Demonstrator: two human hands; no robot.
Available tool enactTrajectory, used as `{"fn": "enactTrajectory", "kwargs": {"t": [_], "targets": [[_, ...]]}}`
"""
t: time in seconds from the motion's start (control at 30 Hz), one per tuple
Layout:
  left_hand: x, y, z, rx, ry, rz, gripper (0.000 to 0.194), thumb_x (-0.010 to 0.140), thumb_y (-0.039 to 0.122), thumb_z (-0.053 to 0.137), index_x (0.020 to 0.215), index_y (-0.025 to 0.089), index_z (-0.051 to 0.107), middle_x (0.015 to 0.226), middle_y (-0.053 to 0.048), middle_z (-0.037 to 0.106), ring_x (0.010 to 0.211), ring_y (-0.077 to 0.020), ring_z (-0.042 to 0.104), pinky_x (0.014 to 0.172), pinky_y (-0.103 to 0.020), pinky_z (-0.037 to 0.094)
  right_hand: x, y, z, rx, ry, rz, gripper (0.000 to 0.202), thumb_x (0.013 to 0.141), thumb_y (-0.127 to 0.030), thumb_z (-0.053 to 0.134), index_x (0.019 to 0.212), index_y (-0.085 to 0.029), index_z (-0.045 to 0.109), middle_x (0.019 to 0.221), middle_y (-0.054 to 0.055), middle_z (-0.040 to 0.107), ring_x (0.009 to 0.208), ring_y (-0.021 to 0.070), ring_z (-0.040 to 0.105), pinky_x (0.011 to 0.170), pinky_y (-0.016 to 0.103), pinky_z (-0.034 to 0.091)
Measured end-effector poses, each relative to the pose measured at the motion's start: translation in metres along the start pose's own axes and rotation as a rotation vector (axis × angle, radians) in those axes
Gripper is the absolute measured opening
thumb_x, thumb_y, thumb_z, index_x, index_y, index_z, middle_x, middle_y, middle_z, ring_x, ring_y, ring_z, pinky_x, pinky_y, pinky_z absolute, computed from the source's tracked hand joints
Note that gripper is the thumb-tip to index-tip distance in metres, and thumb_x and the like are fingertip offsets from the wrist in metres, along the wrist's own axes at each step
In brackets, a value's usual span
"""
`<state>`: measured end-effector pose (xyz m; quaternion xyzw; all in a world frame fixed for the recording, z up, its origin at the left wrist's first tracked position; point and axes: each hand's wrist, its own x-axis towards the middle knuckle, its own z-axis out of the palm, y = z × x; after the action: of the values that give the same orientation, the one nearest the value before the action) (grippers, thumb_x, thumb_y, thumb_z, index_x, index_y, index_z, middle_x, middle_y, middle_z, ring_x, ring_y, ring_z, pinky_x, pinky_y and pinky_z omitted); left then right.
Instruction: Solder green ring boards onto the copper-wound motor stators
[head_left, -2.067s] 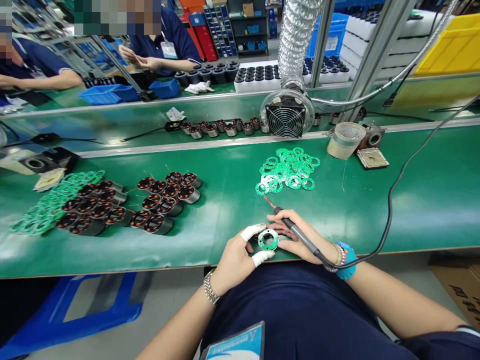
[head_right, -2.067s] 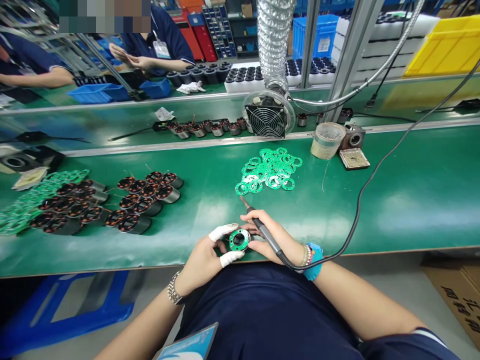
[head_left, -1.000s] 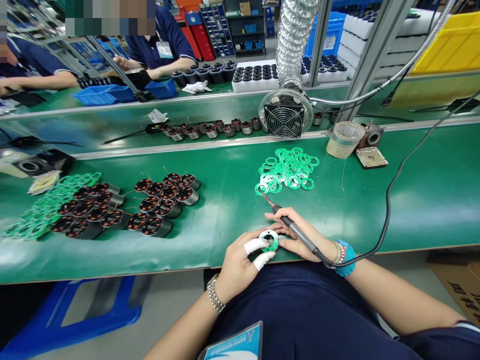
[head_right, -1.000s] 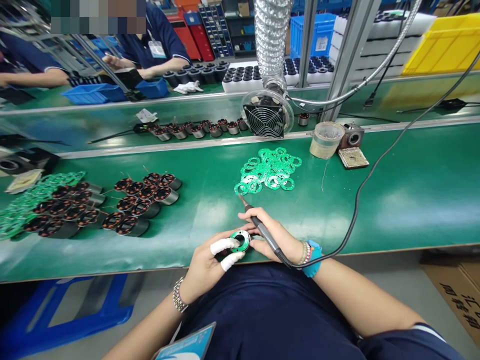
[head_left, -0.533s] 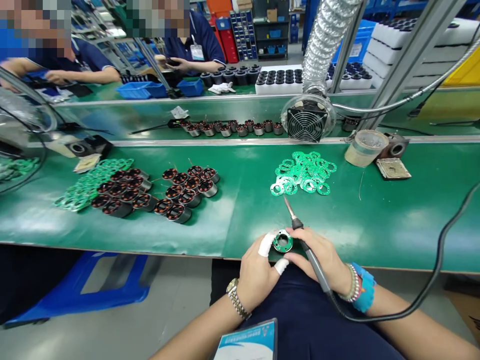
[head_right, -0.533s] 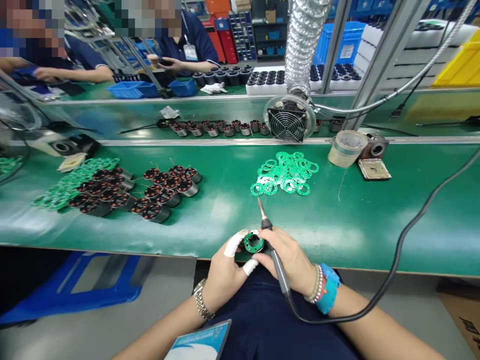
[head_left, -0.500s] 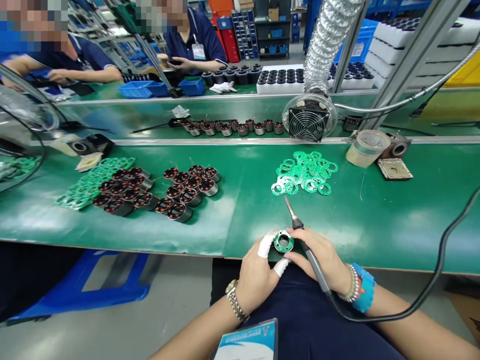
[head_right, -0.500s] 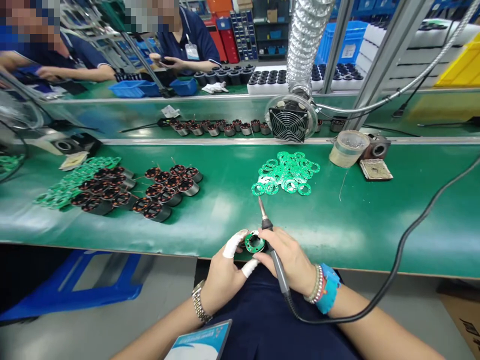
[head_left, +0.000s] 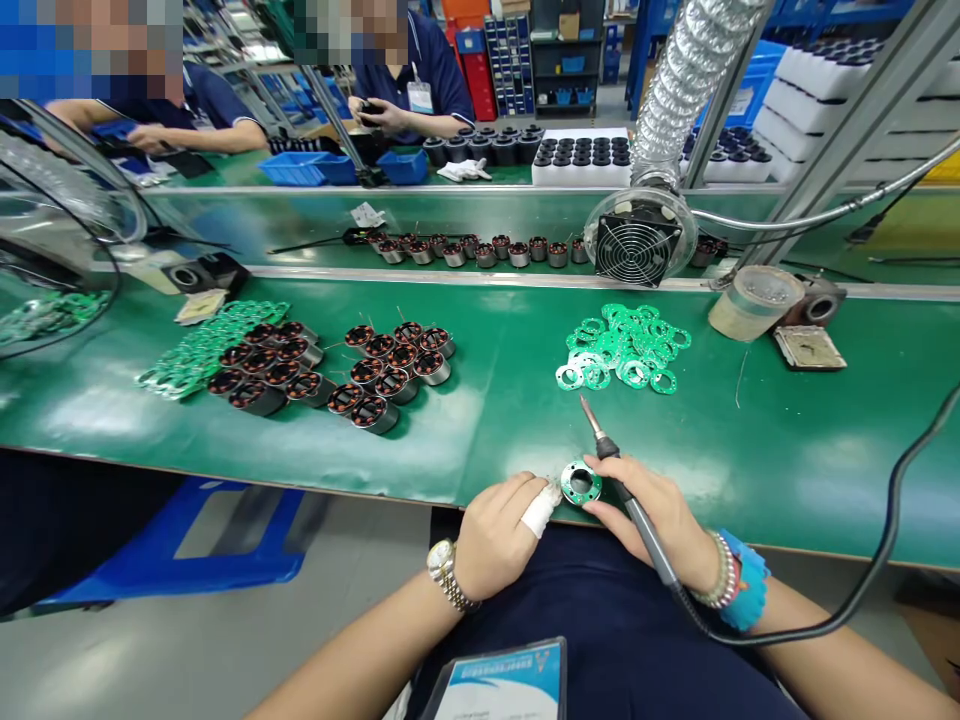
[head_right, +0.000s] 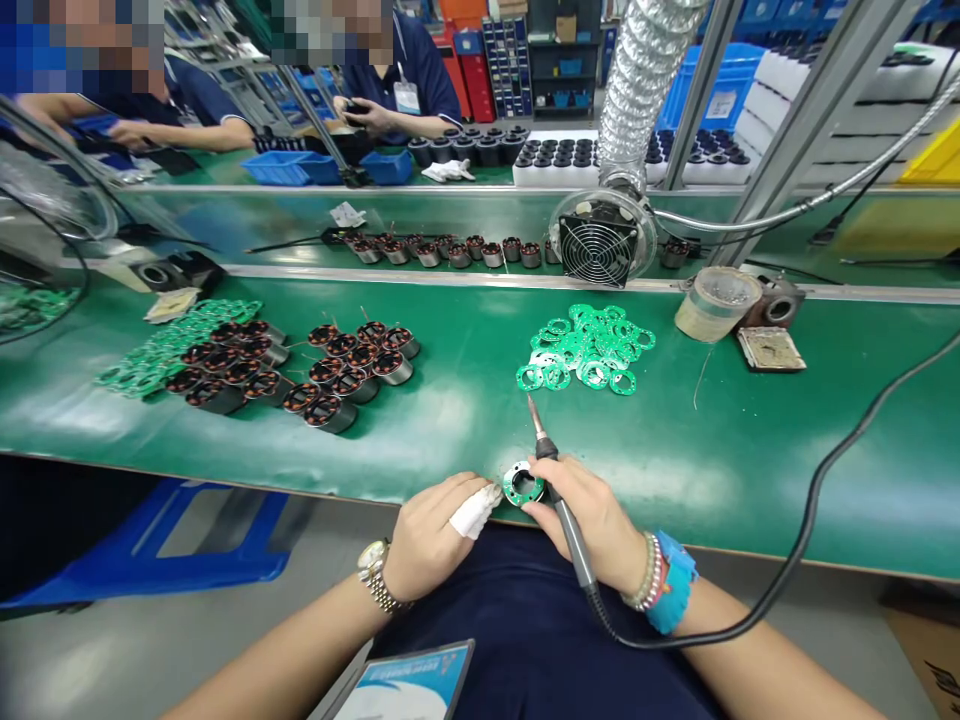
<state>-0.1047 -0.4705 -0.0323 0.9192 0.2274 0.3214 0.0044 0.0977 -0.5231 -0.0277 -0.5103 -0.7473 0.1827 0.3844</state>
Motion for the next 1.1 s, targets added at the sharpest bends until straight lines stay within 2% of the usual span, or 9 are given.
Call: {"fn": "enactTrajectory", "kwargs": {"t": [0.1, 0.23, 0.3, 0.37, 0.53, 0.73, 0.83, 1.0, 1.1], "targets": [[0.008, 0.005, 0.002, -0.18, -0.162, -0.29, 0.014, 0.083, 0.013, 0.044, 0.081, 0.012, 0.058, 0.074, -0.01, 0.064, 0.068, -0.0205, 0.061, 0.058, -0.033, 0.052, -0.003, -0.001, 0.004, -0.039, 0.027, -0.042, 0.028, 0.083, -0.018, 0.056, 0.111, -0.02, 0.048, 0.099, 0.009, 0.062, 0.09, 0.0203, 0.061, 0.081, 0.034, 0.052], [0.019, 0.008, 0.003, -0.94, -0.382, -0.889, 0.024, 0.087, 0.025, 0.036, 0.07, 0.015, 0.051, 0.058, -0.002, 0.054, 0.052, -0.0135, 0.056, 0.042, -0.022, 0.046, -0.004, -0.002, 0.008, -0.063, 0.052, -0.068, 0.03, 0.084, -0.016, 0.055, 0.112, -0.02, 0.048, 0.097, 0.009, 0.06, 0.091, 0.0209, 0.06, 0.079, 0.035, 0.052], [0.017, 0.007, 0.001, -1.18, -0.376, -1.03, 0.021, 0.086, 0.029, 0.041, 0.075, 0.015, 0.052, 0.062, -0.002, 0.057, 0.054, -0.0126, 0.057, 0.042, -0.021, 0.047, -0.004, -0.002, 0.009, -0.056, 0.057, -0.064, 0.031, 0.084, -0.016, 0.054, 0.113, -0.02, 0.047, 0.097, 0.009, 0.06, 0.091, 0.0208, 0.059, 0.078, 0.035, 0.052], [0.012, 0.003, 0.0, -1.117, -0.317, -0.999, 0.016, 0.083, 0.029, 0.05, 0.084, 0.015, 0.057, 0.071, -0.003, 0.062, 0.059, -0.0124, 0.06, 0.05, -0.023, 0.051, -0.005, -0.002, 0.009, -0.044, 0.057, -0.061, 0.031, 0.084, -0.017, 0.055, 0.114, -0.02, 0.047, 0.098, 0.009, 0.059, 0.091, 0.0207, 0.059, 0.079, 0.035, 0.052], [0.001, -0.011, 0.001, -0.678, -0.153, -0.6, 0.012, 0.08, 0.02, 0.057, 0.087, 0.02, 0.067, 0.084, -0.004, 0.069, 0.075, -0.0153, 0.064, 0.07, -0.027, 0.052, -0.005, -0.001, 0.009, -0.032, 0.055, -0.066, 0.03, 0.083, -0.016, 0.057, 0.112, -0.02, 0.048, 0.098, 0.009, 0.059, 0.091, 0.0209, 0.058, 0.08, 0.035, 0.052], [0.004, -0.015, 0.007, -0.666, -0.087, -0.42, 0.01, 0.08, 0.016, 0.056, 0.081, 0.018, 0.066, 0.08, -0.005, 0.068, 0.073, -0.0138, 0.063, 0.069, -0.026, 0.052, -0.004, 0.0, 0.009, -0.032, 0.052, -0.081, 0.03, 0.083, -0.016, 0.056, 0.111, -0.02, 0.048, 0.098, 0.009, 0.059, 0.09, 0.0204, 0.059, 0.08, 0.036, 0.052], [0.008, -0.012, 0.008, -0.687, -0.114, -0.498, 0.004, 0.078, 0.017, 0.057, 0.077, 0.017, 0.061, 0.077, -0.004, 0.064, 0.069, -0.0128, 0.06, 0.063, -0.024, 0.05, -0.003, 0.001, 0.009, -0.045, 0.055, -0.085, 0.03, 0.083, -0.016, 0.056, 0.111, -0.02, 0.048, 0.099, 0.01, 0.059, 0.091, 0.0211, 0.059, 0.081, 0.037, 0.052], [0.022, -0.003, 0.007, -0.956, -0.275, -0.86, 0.012, 0.077, 0.024, 0.055, 0.07, 0.016, 0.049, 0.063, 0.001, 0.056, 0.051, -0.0094, 0.054, 0.048, -0.02, 0.046, -0.003, 0.0, 0.009, -0.058, 0.05, -0.089, 0.029, 0.083, -0.016, 0.056, 0.11, -0.02, 0.048, 0.098, 0.01, 0.06, 0.091, 0.0216, 0.059, 0.081, 0.037, 0.052], [0.027, 0.004, 0.009, -1.115, -0.286, -1.03, 0.015, 0.078, 0.027, 0.054, 0.073, 0.017, 0.044, 0.058, 0.003, 0.053, 0.046, -0.0081, 0.054, 0.046, -0.019, 0.045, -0.003, 0.0, 0.009, -0.059, 0.05, -0.086, 0.029, 0.083, -0.016, 0.056, 0.11, -0.02, 0.049, 0.097, 0.009, 0.06, 0.091, 0.0214, 0.059, 0.081, 0.036, 0.052]]}}
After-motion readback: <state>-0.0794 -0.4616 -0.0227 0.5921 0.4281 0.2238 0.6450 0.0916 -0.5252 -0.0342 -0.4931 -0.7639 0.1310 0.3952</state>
